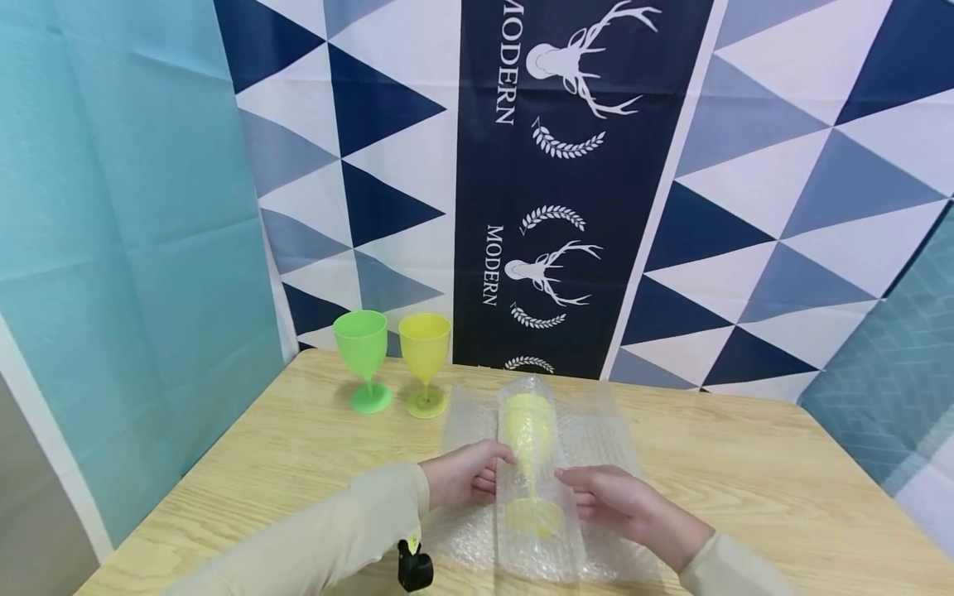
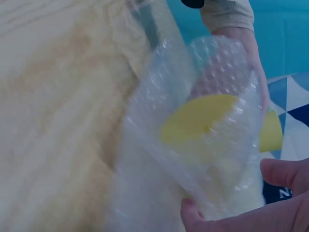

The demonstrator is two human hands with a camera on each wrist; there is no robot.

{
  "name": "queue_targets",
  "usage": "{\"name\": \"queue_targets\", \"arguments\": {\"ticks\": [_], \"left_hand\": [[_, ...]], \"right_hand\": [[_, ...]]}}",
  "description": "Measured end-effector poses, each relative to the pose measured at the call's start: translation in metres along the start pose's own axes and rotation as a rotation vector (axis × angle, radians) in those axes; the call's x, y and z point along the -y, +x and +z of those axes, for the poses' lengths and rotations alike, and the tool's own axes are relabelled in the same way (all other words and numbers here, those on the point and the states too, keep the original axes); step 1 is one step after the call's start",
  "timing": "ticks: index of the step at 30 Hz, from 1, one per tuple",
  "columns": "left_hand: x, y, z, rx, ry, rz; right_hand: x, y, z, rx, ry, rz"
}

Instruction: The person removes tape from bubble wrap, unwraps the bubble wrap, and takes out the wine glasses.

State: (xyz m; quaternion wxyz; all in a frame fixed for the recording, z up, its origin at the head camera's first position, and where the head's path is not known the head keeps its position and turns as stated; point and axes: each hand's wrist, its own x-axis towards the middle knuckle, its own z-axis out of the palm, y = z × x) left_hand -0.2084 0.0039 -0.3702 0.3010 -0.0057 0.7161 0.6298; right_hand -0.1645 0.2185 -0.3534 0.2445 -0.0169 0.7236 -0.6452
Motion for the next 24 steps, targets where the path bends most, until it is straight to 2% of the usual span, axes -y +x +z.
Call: {"name": "queue_targets", "arguments": {"ticks": [3, 6, 10, 15, 18, 20, 22, 24], "left_hand": [[-0.001, -0.001, 0.001, -0.016, 0.013, -0.005], [-0.002, -0.001, 0.004, -0.048, 0.033, -0.011], [-0.004, -0.002, 0.005, -0.08, 0.054, -0.025], [-0.004, -0.001, 0.004, -0.08, 0.055, -0.03], [-0.003, 0.0, 0.004, -0.074, 0.052, -0.026], [-0.004, 0.001, 0.004, -0.072, 0.053, -0.026], [-0.004, 0.001, 0.004, -0.068, 0.054, -0.025], [-0.004, 0.001, 0.004, -0.069, 0.057, -0.029]], "right_hand": [[0.016, 0.0, 0.001, -0.143, -0.108, -0.003], [0.035, 0.004, 0.003, -0.219, -0.261, -0.025], [0.06, 0.016, 0.004, -0.282, -0.541, -0.078], [0.078, 0.038, 0.01, -0.401, -0.892, -0.194], [0.083, 0.051, 0.012, -0.439, -1.064, -0.293], [0.087, 0.059, 0.015, -0.456, -1.137, -0.33], [0.092, 0.065, 0.019, -0.458, -1.19, -0.349], [0.097, 0.071, 0.023, -0.446, -1.216, -0.33]]}}
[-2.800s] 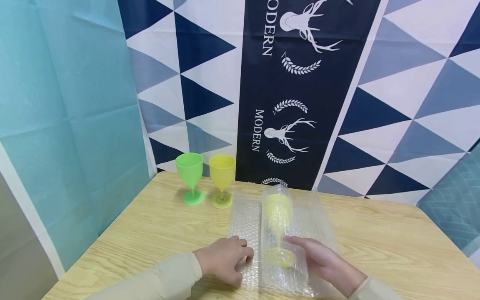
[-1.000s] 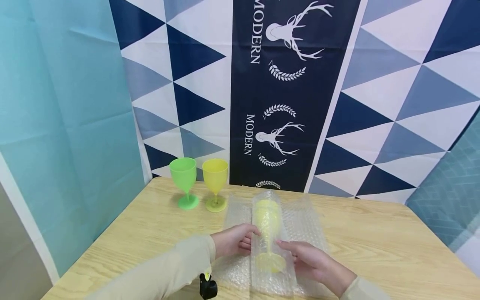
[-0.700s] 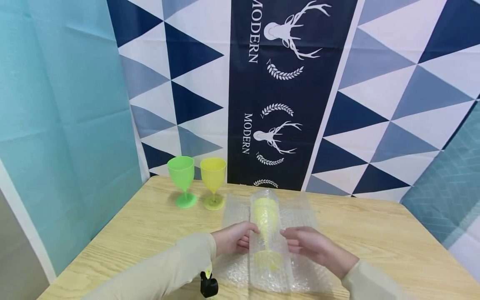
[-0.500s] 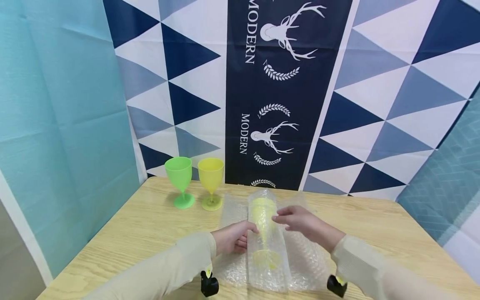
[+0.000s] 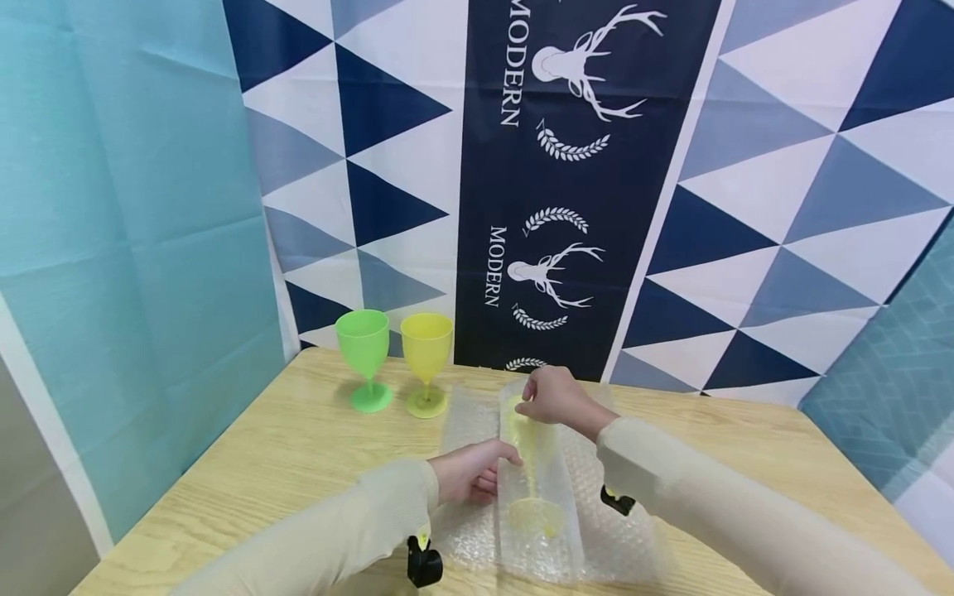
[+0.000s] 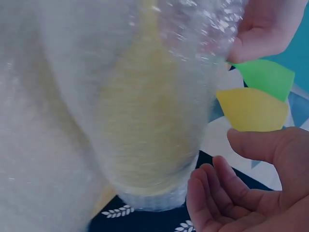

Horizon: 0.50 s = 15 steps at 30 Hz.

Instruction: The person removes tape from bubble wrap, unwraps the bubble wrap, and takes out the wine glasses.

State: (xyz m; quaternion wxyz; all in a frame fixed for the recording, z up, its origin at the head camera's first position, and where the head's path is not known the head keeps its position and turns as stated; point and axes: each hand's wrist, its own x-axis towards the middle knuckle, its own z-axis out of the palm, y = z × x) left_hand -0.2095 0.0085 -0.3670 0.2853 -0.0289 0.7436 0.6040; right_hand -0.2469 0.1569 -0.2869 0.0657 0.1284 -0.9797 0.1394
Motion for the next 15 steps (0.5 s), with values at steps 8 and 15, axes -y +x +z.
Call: {"name": "queue_targets", "arguments": {"ticks": [8, 15], "left_hand": [[-0.001, 0.0, -0.001, -0.005, 0.003, -0.013], [0.001, 0.001, 0.001, -0.022, 0.01, -0.002]], "right_hand": [[0.019, 0.026, 0.006, 0.118, -0.165, -0.007], [0.023, 0.037, 0.012, 0.186, -0.284, 0.01]]}}
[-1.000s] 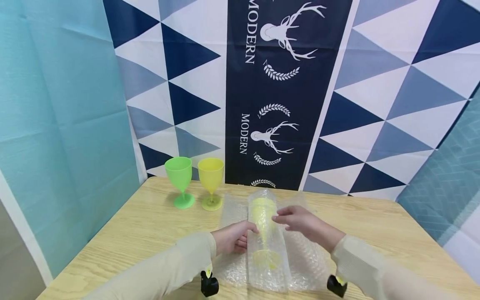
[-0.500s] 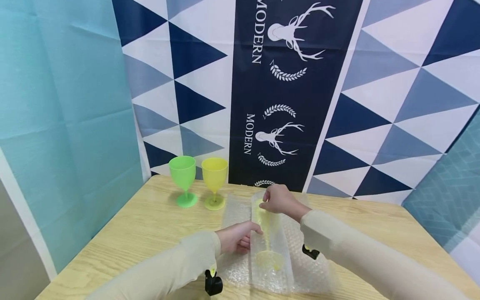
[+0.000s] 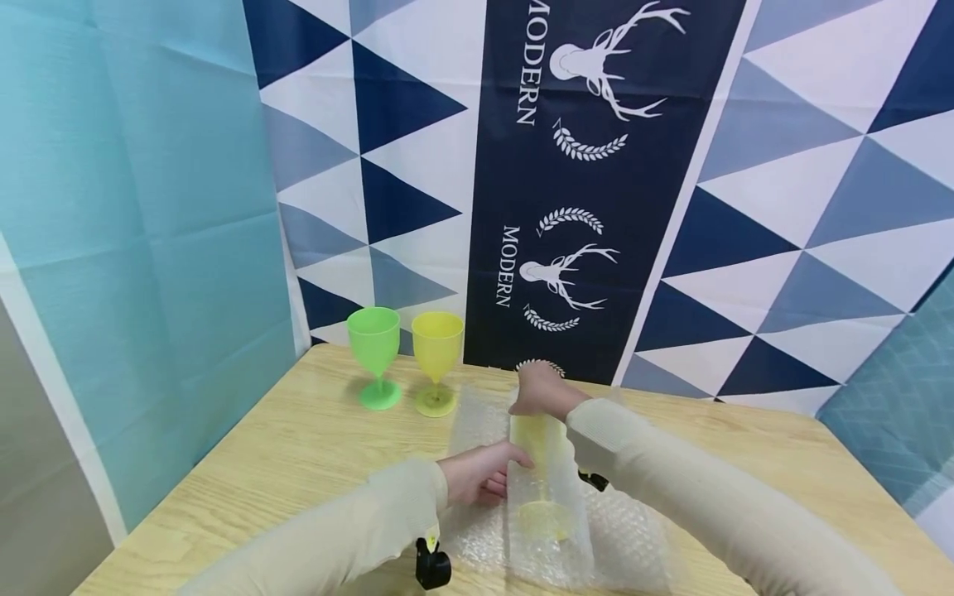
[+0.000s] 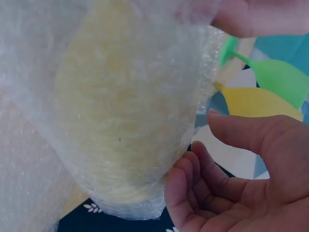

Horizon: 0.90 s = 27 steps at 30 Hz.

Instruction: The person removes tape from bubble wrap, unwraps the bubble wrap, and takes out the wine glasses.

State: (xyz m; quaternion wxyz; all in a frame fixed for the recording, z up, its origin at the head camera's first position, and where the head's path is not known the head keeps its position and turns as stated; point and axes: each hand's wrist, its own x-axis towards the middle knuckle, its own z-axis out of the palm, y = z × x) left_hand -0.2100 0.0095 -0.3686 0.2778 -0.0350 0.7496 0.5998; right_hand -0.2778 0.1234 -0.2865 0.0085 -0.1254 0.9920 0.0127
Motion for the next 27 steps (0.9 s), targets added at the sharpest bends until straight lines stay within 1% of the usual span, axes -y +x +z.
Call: {"name": "queue_targets", "arguments": {"ticks": [5, 9, 13, 16, 22, 27], "left_hand": [[-0.001, 0.0, 0.002, -0.013, 0.025, 0.0], [-0.002, 0.0, 0.002, -0.017, 0.035, -0.01], [-0.005, -0.001, 0.001, -0.014, 0.043, -0.013], [-0.006, -0.002, -0.001, -0.012, 0.039, -0.018], [-0.003, -0.002, -0.001, 0.003, 0.014, -0.027], [0.0, -0.002, 0.0, -0.001, 0.005, -0.023]], "right_hand": [[-0.007, 0.0, 0.003, -0.013, -0.041, -0.013], [-0.01, -0.002, 0.003, -0.033, -0.05, -0.031], [-0.01, -0.002, -0.001, -0.019, -0.07, -0.024], [-0.009, -0.002, -0.004, -0.007, -0.077, -0.021], [-0.009, -0.002, -0.002, 0.008, -0.079, -0.035], [-0.012, -0.004, -0.002, -0.009, -0.083, -0.064]]}}
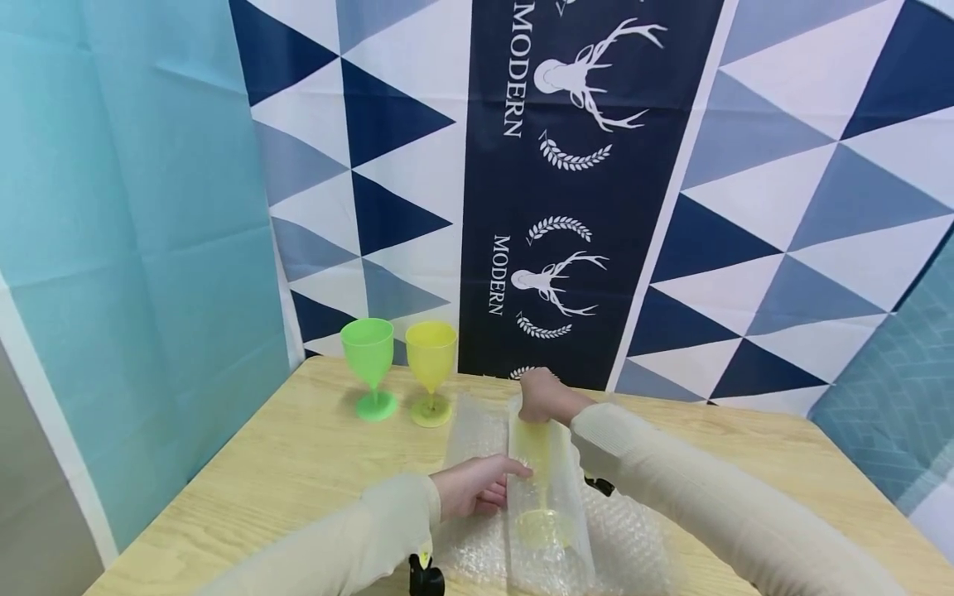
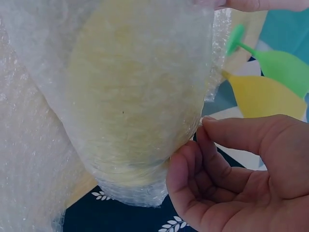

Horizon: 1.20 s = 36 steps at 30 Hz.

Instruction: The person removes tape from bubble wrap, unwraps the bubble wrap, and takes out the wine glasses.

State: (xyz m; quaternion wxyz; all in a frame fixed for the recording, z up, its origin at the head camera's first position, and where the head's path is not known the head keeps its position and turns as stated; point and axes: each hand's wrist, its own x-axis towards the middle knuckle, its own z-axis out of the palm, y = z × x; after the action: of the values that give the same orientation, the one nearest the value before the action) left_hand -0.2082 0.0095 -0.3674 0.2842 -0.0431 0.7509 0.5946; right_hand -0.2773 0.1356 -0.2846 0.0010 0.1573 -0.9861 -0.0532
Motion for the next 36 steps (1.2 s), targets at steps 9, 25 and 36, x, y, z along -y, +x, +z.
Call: {"name": "queue_targets", "arguments": {"ticks": [9, 25, 36], "left_hand": [[0.004, 0.001, 0.001, -0.003, -0.015, 0.008], [0.005, 0.003, -0.001, 0.029, -0.05, 0.022], [0.006, 0.004, -0.004, 0.03, -0.073, 0.028]], "right_hand": [[-0.008, -0.004, 0.0, -0.009, 0.073, 0.007], [-0.018, -0.015, 0.005, -0.076, 0.383, 0.091], [-0.02, -0.017, 0.01, -0.08, 0.622, 0.249]]}}
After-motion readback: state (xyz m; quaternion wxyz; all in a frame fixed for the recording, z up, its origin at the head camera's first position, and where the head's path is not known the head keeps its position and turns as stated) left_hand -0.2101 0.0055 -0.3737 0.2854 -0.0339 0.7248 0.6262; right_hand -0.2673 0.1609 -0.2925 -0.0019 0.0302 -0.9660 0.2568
